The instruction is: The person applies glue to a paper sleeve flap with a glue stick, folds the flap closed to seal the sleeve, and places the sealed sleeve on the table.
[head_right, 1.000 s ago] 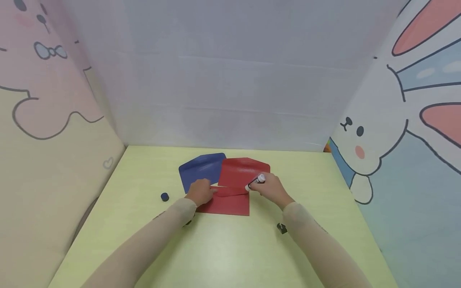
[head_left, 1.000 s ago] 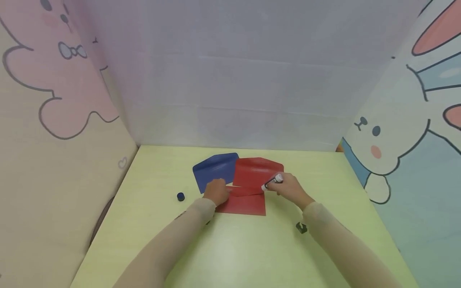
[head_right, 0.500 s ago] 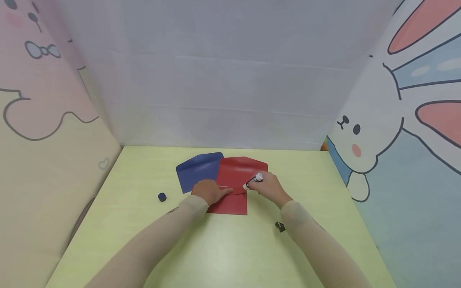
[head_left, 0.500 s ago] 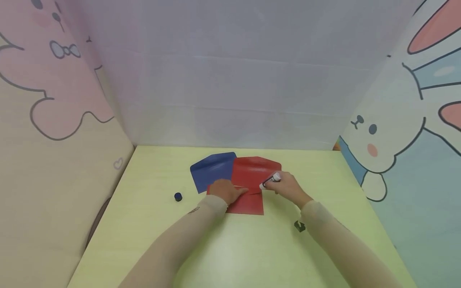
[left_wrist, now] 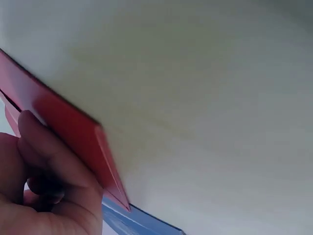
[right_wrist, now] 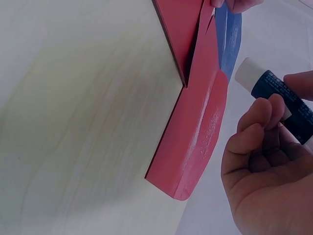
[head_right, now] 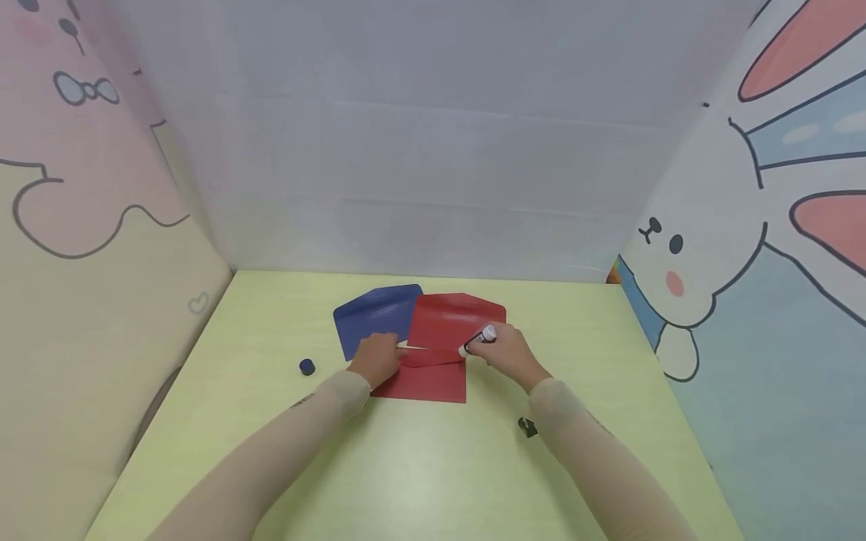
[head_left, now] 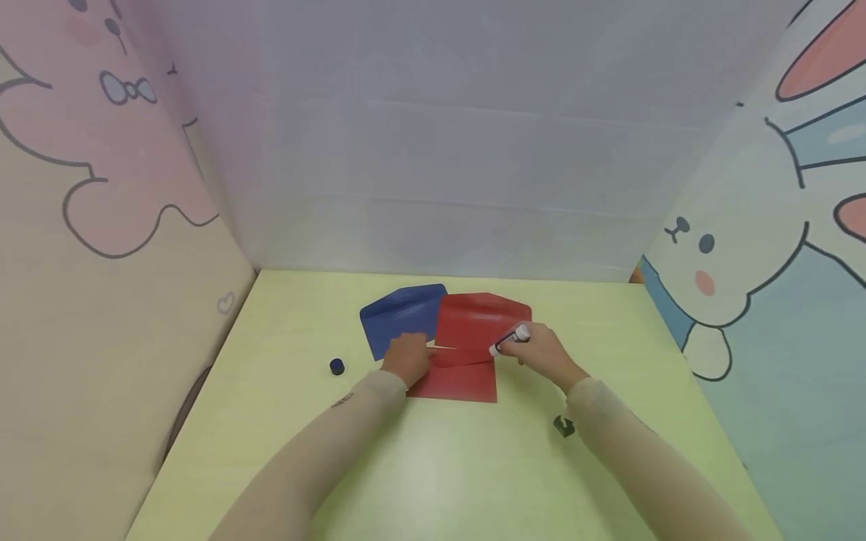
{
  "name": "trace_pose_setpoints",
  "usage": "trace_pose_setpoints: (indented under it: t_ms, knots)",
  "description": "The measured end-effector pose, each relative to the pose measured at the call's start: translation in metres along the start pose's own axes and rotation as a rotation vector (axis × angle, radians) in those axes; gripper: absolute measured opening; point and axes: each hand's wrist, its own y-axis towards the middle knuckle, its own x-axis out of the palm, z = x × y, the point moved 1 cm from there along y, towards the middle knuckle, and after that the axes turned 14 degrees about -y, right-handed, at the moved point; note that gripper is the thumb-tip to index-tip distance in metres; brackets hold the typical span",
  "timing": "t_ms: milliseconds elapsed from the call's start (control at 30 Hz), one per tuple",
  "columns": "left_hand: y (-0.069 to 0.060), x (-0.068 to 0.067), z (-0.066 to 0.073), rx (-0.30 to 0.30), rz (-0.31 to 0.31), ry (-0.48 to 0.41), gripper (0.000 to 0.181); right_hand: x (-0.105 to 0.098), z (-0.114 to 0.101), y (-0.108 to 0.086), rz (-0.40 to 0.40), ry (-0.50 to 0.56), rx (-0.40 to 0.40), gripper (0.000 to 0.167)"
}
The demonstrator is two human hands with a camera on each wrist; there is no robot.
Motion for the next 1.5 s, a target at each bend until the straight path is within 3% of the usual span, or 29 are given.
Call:
trace_pose_setpoints:
  t_ms: [167, 267, 400, 500, 667, 800, 900, 1033, 1133, 1233, 1400, 1500]
  knots:
    - [0.001, -0.001, -0.015, 0.019, 0.010, -0.012, 0.021, 0.001, 0.000, -0.002, -0.015, 0.008, -0.006, 0.028]
    - [0.000, -0.003, -0.016, -0.035, -0.009, -0.052, 0.027, 0.000, -0.001, -0.003, -0.022, 0.008, -0.021, 0.028]
    - [-0.004, -0.005, 0.000, -0.131, -0.025, -0.055, 0.055, -0.002, -0.002, -0.004, -0.010, 0.004, -0.024, 0.026]
    - [-0.006, 0.000, 0.013, -0.163, -0.028, 0.032, 0.075, -0.002, -0.003, -0.003, -0.010, 0.002, -0.022, 0.027]
    - [-0.011, 0.012, 0.026, -0.186, -0.022, 0.168, 0.085, 0.001, -0.003, 0.000, -0.010, 0.013, -0.023, 0.027]
    - [-0.014, 0.013, 0.029, -0.166, -0.006, 0.198, 0.082, 0.003, -0.003, -0.001, -0.009, 0.023, -0.020, 0.027]
    - [-0.015, 0.013, 0.024, -0.108, 0.001, 0.176, 0.075, 0.003, -0.003, -0.004, -0.013, 0.019, -0.018, 0.028]
    - [-0.008, 0.014, 0.006, -0.038, 0.013, 0.099, 0.050, 0.002, -0.003, -0.006, -0.009, 0.013, -0.020, 0.030]
    - [0.002, 0.016, -0.011, 0.005, 0.016, 0.088, 0.025, 0.002, -0.002, -0.006, -0.005, 0.017, -0.017, 0.029]
    - [0.011, 0.019, -0.024, 0.051, 0.018, 0.108, 0.014, 0.001, -0.002, -0.006, 0.000, 0.015, -0.017, 0.029]
    - [-0.001, 0.009, -0.011, 0.019, 0.019, 0.027, 0.016, -0.001, -0.003, -0.007, 0.004, 0.016, -0.012, 0.032]
    - [-0.012, -0.001, 0.004, -0.024, 0.010, -0.007, 0.017, -0.001, -0.004, -0.008, 0.003, 0.019, -0.006, 0.032]
